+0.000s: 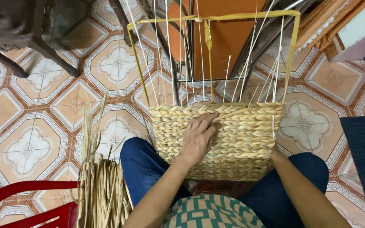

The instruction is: The person is weaving a mat or basket base using light-colored natural fibers on a rectangular yellow frame, occasionally using scissors to trim strips.

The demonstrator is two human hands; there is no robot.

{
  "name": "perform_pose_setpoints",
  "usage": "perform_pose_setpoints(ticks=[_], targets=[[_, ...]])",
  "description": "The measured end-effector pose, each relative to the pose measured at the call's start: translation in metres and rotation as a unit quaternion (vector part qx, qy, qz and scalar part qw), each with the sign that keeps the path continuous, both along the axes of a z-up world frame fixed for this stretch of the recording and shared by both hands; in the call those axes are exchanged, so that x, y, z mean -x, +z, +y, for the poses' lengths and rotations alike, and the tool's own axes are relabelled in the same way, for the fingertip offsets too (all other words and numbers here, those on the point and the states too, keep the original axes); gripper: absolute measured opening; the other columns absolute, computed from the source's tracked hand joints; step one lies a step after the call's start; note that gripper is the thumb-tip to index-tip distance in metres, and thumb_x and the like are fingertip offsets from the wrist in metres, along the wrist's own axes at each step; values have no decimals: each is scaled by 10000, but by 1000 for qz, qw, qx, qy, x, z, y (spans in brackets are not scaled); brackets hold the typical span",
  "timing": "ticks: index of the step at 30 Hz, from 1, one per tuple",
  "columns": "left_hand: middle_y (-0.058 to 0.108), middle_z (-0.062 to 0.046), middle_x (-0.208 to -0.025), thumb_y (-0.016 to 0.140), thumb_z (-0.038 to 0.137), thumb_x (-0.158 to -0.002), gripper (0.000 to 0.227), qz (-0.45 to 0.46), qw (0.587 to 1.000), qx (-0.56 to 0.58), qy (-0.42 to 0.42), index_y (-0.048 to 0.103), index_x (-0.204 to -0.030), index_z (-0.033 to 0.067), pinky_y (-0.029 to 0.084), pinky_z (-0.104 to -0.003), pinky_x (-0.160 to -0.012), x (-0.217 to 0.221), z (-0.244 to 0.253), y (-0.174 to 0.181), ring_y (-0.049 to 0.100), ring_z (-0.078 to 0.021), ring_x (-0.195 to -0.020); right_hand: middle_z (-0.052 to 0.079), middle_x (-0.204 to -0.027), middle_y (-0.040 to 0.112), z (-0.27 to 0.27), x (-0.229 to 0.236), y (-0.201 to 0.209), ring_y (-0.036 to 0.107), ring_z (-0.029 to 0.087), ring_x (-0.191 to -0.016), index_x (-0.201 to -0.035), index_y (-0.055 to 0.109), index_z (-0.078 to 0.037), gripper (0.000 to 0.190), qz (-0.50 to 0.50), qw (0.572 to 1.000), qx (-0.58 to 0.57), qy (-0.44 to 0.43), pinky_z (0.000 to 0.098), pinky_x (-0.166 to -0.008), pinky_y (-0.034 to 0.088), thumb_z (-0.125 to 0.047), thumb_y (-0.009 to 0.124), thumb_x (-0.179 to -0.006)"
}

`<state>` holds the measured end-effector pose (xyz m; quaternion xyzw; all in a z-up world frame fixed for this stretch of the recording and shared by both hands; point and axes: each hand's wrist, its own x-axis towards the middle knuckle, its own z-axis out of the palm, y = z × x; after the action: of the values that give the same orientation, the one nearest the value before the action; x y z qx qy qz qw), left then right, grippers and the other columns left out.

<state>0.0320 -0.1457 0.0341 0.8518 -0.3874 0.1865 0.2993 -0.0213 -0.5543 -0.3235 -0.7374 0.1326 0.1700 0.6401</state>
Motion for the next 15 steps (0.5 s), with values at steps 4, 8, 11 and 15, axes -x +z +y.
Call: perform_pose_setpoints(ticks=[4, 8, 11, 15], targets=[[562, -65, -1428, 728, 80, -869, 240, -1, 1000, 15, -1, 710, -1108, 79, 414, -414, -1075, 1, -2, 3, 522, -269, -1301, 165, -1223, 721, 6, -2, 27, 682, 291, -1059, -1292, 642, -12, 396, -17, 997, 70, 8, 435, -901, 577, -175, 661, -931], [566, -64, -1415, 725, 76, -869, 249, -1, 1000, 17, 0, 713, -1117, 84, 418, -415, -1073, 1, -1, 2, 524, -270, -1294, 162, -1220, 724, 14, -6, 62, 682, 291, -1066, -1293, 640, -29, 399, -38, 989, 139, 16, 426, -906, 575, -186, 670, -928], [567, -67, -1415, 726, 79, -867, 256, 6, 1000, 17, -1, 715, -1122, 80, 421, -416, -1073, 1, 0, 7, 528, -273, -1292, 160, -1218, 726, 19, -11, 81, 683, 290, -1070, -1295, 640, -42, 401, -55, 980, 188, 22, 420, -909, 573, -195, 677, -926], [575, -74, -1418, 718, 66, -857, 232, 7, 1000, 5, 2, 713, -1089, 75, 422, -423, -1069, -1, -1, 7, 535, -283, -1286, 158, -1215, 729, 9, -22, 79, 683, 290, -1076, -1296, 639, -60, 404, -76, 964, 253, 22, 412, -914, 571, -206, 687, -922]])
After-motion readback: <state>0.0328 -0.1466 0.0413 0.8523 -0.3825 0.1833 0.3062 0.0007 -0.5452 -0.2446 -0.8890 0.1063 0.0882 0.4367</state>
